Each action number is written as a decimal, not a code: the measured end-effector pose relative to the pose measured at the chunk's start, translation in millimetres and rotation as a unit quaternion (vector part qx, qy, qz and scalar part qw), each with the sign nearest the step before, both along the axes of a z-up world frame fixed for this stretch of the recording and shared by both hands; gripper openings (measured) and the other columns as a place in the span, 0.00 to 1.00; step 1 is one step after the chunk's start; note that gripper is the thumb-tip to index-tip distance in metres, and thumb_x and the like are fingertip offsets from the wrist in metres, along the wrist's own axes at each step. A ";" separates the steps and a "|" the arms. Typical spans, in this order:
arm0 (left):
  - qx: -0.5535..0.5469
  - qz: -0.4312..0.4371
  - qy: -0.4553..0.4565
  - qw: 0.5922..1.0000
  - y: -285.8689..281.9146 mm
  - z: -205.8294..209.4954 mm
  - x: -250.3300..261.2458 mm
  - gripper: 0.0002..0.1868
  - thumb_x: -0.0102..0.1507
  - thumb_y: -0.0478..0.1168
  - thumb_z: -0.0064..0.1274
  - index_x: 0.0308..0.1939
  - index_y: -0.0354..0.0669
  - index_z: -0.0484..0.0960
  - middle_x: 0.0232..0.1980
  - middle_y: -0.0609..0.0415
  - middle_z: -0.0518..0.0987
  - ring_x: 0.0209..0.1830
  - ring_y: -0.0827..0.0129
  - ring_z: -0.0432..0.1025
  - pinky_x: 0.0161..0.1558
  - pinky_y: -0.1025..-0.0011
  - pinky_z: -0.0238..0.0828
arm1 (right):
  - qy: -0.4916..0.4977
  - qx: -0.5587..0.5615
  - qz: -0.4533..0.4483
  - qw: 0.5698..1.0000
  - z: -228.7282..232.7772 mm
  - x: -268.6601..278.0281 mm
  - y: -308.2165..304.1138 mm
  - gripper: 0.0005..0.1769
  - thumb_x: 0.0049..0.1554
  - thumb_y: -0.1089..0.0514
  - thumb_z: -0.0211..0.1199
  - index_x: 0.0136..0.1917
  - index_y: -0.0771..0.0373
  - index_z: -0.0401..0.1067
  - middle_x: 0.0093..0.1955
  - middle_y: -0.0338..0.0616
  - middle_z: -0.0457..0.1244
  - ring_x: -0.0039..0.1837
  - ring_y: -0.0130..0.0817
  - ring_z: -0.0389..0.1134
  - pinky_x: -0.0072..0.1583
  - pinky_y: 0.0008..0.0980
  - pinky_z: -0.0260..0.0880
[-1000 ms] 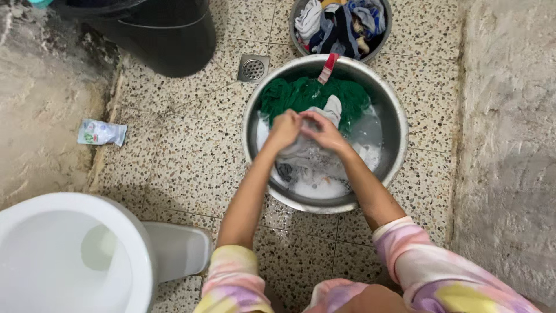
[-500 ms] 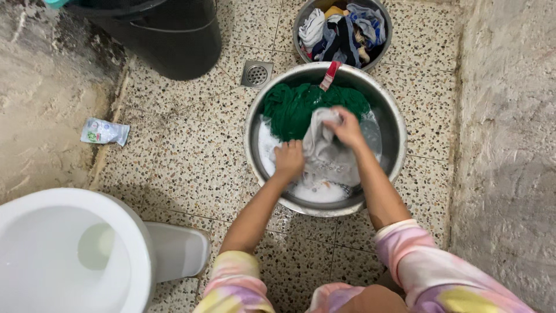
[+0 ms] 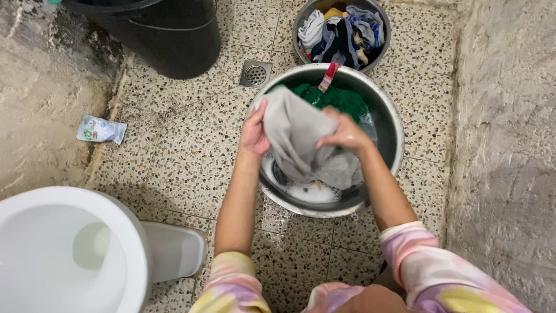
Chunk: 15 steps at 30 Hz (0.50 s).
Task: The person hand-washes clothes in a metal basin filled with soapy water. They repeatedly submerge, agitate, and wring out a grey garment and a green garment, then place the grey item into a second basin nearby.
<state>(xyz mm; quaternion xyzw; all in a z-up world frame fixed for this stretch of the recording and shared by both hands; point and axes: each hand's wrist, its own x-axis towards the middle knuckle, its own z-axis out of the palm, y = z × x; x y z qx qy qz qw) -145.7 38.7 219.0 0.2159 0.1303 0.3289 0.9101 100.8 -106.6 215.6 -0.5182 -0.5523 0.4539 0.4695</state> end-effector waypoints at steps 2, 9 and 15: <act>-0.081 -0.068 0.055 0.993 -6.2 -29.1 15.1 0.32 0.70 0.59 0.39 0.64 0.36 0.74 0.57 0.47 0.82 0.52 0.61 0.80 0.54 0.61 0.79 | 0.266 0.042 -0.095 0.958 9.5 -8.1 6.3 0.45 0.36 0.47 0.83 0.65 0.60 0.71 0.60 0.40 0.65 0.65 0.37 0.66 0.68 0.44 0.69; -0.085 -0.034 0.201 0.975 -50.7 -201.8 100.1 0.26 0.72 0.54 0.45 0.64 0.38 0.77 0.57 0.48 0.82 0.51 0.61 0.78 0.52 0.61 0.77 | 0.149 0.170 -0.392 0.892 -53.8 -99.6 36.1 0.16 0.54 0.54 0.77 0.48 0.65 0.75 0.43 0.43 0.68 0.43 0.34 0.68 0.47 0.36 0.72; 0.074 -0.068 0.431 0.897 -58.7 -183.0 101.8 0.27 0.72 0.56 0.43 0.62 0.38 0.80 0.56 0.47 0.82 0.49 0.60 0.75 0.45 0.60 0.71 | -0.104 0.129 -0.477 0.863 -53.8 -55.0 64.8 0.14 0.59 0.54 0.71 0.42 0.67 0.74 0.36 0.49 0.66 0.36 0.37 0.65 0.43 0.37 0.66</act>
